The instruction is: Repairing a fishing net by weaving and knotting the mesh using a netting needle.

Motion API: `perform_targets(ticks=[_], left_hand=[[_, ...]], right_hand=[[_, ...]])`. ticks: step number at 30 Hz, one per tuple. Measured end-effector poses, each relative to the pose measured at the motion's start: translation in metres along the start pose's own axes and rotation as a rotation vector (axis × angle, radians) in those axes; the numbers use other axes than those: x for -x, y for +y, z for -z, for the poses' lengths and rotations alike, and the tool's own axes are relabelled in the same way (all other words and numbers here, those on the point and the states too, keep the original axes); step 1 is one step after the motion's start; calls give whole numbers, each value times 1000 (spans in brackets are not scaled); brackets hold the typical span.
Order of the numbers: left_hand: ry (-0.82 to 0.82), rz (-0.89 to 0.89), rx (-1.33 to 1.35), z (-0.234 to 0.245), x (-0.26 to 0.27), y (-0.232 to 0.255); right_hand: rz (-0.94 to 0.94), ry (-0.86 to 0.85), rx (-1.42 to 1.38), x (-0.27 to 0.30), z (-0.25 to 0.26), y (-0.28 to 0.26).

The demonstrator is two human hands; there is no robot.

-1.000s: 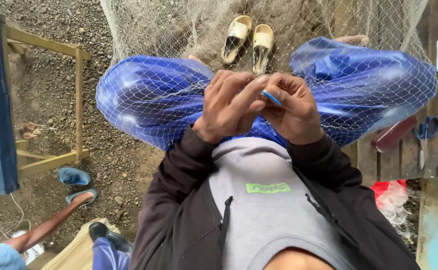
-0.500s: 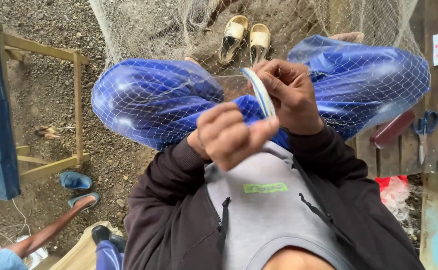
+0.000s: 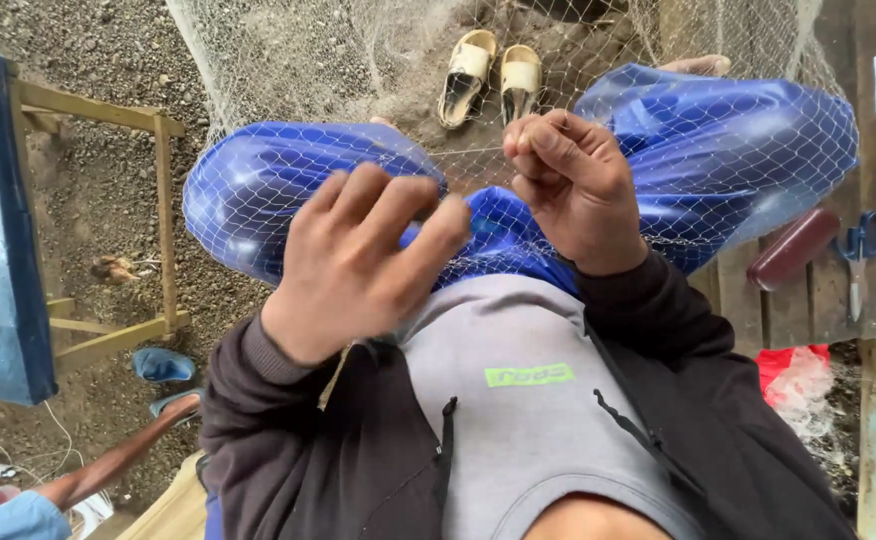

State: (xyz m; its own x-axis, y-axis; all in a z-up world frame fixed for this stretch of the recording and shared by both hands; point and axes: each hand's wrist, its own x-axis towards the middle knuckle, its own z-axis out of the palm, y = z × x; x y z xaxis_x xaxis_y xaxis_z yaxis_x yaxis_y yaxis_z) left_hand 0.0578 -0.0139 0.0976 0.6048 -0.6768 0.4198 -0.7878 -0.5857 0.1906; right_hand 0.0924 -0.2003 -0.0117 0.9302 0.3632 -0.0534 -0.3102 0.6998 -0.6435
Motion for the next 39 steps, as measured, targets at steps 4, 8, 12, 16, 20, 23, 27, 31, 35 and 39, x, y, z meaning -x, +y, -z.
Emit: perform_targets(ticks=[4,8,12,16,20,23,27,31,35,39], left_hand=[[104,-103,-417,-6,-17,-8],[37,-291,-613,-17,-24,-20],[-90,-385,-504,-41,-17,-18],[20,-414,133,-48,-11,-5],[350,-193,209,-28,-7,-2],[362,17,778,-3,16,13],[-370,-237,1337,23,33,-5],[-713,407,-393,33,54,4],[104,433,-657,47,70,-15],[253,-127,481,34,57,-25]], right_hand=[[-6,40,-3,-1,-5,-1],[5,41,-14,0,-3,-1],[0,61,-41,0,3,-3],[-107,15,-52,-5,8,-5],[-136,-62,-112,-8,13,1],[-169,-89,-166,-11,15,3],[-176,-132,-205,-13,18,7],[-82,-98,-161,-15,16,6],[-54,-85,-128,-12,17,12],[-50,-79,-122,-16,15,12]])
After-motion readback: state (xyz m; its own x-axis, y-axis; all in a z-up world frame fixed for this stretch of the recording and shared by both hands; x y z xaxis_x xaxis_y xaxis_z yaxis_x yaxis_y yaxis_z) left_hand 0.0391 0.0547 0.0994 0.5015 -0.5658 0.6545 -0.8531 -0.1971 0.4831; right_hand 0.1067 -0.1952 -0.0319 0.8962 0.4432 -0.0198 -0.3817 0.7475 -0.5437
